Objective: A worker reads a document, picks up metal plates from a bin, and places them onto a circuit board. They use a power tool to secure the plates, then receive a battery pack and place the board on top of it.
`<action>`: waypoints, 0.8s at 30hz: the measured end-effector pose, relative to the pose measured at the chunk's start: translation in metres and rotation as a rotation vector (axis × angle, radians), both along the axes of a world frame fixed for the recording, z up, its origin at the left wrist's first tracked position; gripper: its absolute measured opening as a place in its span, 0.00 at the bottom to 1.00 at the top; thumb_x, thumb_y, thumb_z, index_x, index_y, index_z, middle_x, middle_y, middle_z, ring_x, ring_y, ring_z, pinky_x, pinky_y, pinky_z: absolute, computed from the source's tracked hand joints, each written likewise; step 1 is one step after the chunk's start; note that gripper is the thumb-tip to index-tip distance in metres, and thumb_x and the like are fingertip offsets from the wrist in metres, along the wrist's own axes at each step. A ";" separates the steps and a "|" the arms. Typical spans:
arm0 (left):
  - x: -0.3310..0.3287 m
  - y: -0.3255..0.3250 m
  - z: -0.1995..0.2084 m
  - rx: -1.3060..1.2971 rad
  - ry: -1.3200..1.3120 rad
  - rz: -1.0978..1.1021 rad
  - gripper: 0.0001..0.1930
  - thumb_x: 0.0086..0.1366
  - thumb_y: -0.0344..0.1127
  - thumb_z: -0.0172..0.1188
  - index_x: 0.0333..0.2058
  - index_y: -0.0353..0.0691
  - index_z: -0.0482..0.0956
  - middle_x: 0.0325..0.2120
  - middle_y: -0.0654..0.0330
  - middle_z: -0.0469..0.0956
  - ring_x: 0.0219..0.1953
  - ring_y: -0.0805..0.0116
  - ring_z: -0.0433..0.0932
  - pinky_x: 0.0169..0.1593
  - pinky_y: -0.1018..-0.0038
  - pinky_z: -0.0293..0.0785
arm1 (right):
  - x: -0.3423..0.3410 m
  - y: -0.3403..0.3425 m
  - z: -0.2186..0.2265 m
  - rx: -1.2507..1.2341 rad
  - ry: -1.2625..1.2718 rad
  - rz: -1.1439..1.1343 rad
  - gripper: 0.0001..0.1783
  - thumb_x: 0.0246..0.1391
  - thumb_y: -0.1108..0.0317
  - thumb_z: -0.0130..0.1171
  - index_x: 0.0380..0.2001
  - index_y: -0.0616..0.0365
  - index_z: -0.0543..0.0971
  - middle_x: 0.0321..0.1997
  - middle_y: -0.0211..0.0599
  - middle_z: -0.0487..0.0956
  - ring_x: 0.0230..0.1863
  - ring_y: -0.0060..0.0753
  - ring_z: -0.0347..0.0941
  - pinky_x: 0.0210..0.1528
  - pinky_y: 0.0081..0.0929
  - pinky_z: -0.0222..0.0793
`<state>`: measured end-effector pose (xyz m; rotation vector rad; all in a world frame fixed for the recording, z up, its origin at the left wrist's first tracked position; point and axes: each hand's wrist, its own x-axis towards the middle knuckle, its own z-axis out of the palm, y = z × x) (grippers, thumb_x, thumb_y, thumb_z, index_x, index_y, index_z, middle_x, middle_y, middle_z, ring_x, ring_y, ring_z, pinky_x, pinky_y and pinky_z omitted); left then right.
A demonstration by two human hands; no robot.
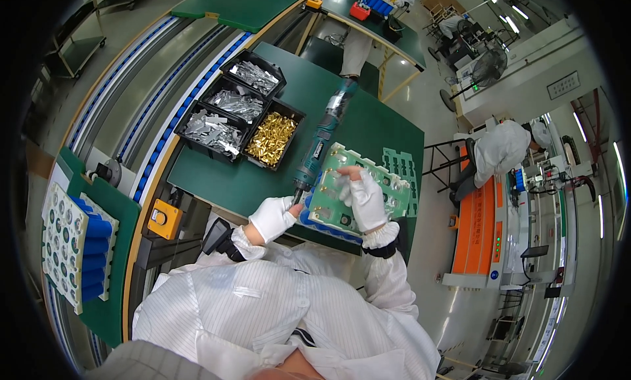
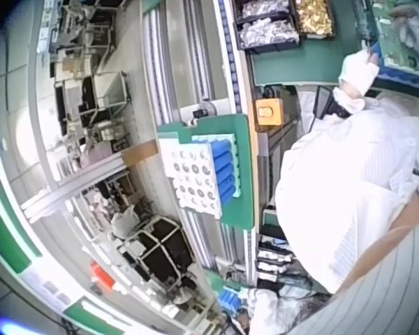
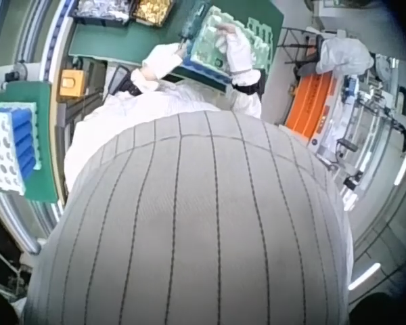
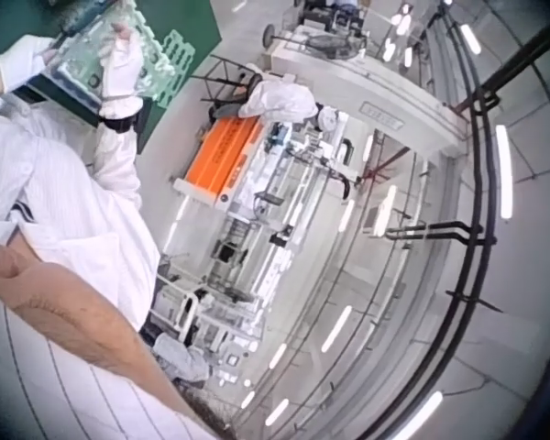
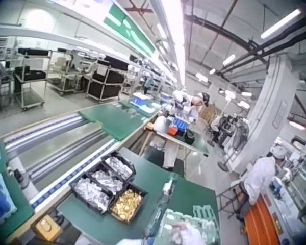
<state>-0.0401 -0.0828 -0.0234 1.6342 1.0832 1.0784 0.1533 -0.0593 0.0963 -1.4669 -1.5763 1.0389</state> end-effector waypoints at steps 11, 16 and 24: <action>-0.002 -0.009 0.063 0.308 0.238 -0.101 0.12 0.57 0.41 0.59 0.24 0.39 0.74 0.18 0.49 0.74 0.23 0.47 0.75 0.26 0.60 0.71 | -0.021 0.014 0.016 0.000 0.789 0.191 0.39 0.59 0.38 0.44 0.60 0.60 0.59 0.47 0.43 0.74 0.46 0.39 0.73 0.52 0.40 0.69; 0.010 0.000 0.066 0.352 0.219 -0.078 0.11 0.58 0.41 0.59 0.24 0.40 0.73 0.19 0.50 0.75 0.23 0.48 0.75 0.27 0.60 0.71 | -0.028 0.009 0.031 0.097 0.766 0.111 0.30 0.60 0.44 0.48 0.53 0.58 0.62 0.39 0.40 0.74 0.39 0.37 0.74 0.45 0.43 0.73; 0.033 0.027 0.030 -0.111 -0.159 0.230 0.13 0.60 0.39 0.60 0.35 0.36 0.70 0.26 0.51 0.75 0.29 0.58 0.76 0.36 0.68 0.72 | -0.019 0.061 0.054 0.497 0.917 -0.203 0.17 0.60 0.56 0.51 0.42 0.58 0.66 0.27 0.36 0.72 0.25 0.34 0.70 0.29 0.35 0.71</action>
